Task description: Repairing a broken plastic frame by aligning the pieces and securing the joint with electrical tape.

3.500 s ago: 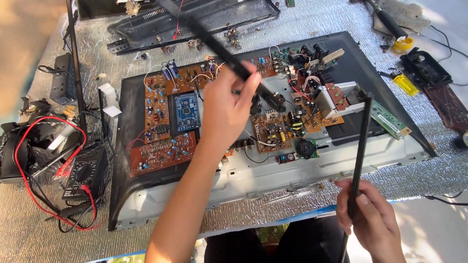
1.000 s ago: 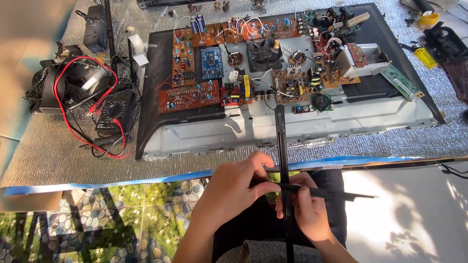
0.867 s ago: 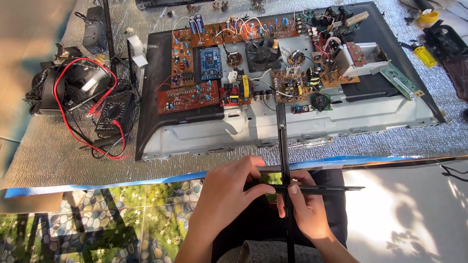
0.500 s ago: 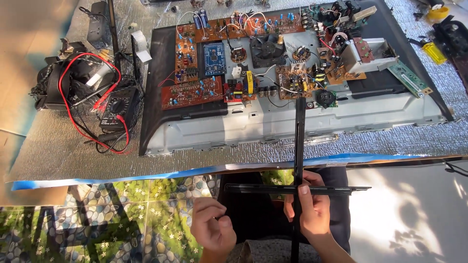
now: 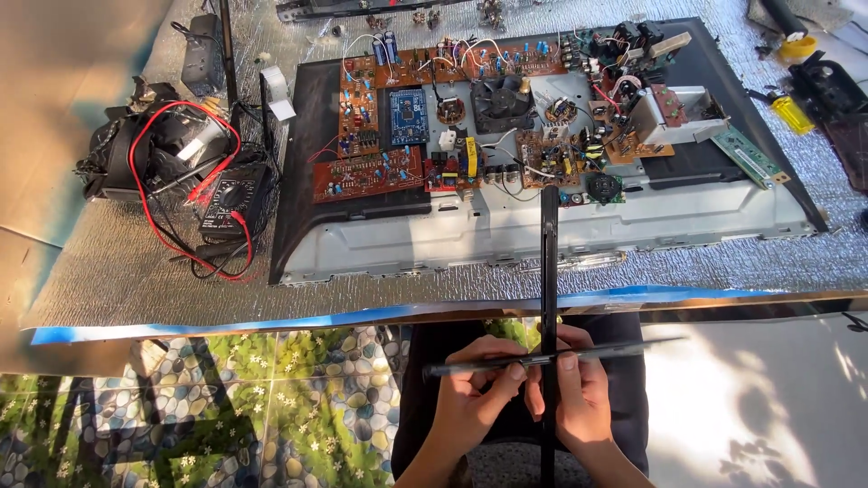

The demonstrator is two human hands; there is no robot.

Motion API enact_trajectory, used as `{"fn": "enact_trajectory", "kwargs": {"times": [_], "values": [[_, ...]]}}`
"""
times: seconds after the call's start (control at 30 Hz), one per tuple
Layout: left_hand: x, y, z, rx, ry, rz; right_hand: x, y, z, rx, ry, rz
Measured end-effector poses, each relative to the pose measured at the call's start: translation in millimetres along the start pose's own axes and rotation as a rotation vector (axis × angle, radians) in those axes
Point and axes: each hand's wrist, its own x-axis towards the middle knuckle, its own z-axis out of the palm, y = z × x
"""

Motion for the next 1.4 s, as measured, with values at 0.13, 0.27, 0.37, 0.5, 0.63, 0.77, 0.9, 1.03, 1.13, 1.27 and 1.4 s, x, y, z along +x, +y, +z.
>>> {"fn": "enact_trajectory", "kwargs": {"times": [0.13, 0.27, 0.37, 0.5, 0.63, 0.77, 0.9, 1.03, 1.13, 1.27, 1.4], "values": [[-5.7, -6.6, 3.2, -0.037, -0.006, 0.116, -26.5, 14.3, -14.0, 0.13, -0.115, 0.109], [-18.5, -9.8, -9.4, 0.136, 0.097, -0.002, -70.9, 23.6, -40.4, 0.142, -0.324, 0.476], [-28.4, -21.1, -13.9, 0.123, 0.144, 0.021, -83.2, 20.9, -65.5, 0.013, -0.368, 0.828], [-39.0, -42.1, -9.4, 0.064, 0.163, -0.137, -78.2, 15.3, -64.2, 0.001, -0.267, 0.717], [-32.9, -37.5, 10.9, -0.033, 0.093, -0.04, -63.5, 17.5, -71.9, -0.063, -0.191, 0.377], [-18.3, -28.5, 25.9, 0.062, 0.092, 0.16, -30.8, 10.8, -54.3, 0.225, -0.243, 0.221], [-6.7, -23.2, 31.3, 0.022, 0.158, 0.214, 1.1, -5.8, -22.7, 0.433, -0.172, 0.054], [9.3, -27.8, 22.1, 0.079, 0.185, 0.302, 26.0, -12.2, -27.9, 0.314, -0.211, 0.137], [18.2, -30.6, 19.0, 0.056, 0.151, 0.303, 35.4, -7.6, -31.8, 0.214, -0.241, 0.174], [23.7, -34.1, 19.3, 0.047, 0.136, 0.283, 36.8, -1.9, -32.7, 0.207, -0.225, 0.223], [24.1, -36.5, 18.1, 0.064, 0.125, 0.239, 37.3, 2.5, -31.0, 0.213, -0.161, 0.261]]}}
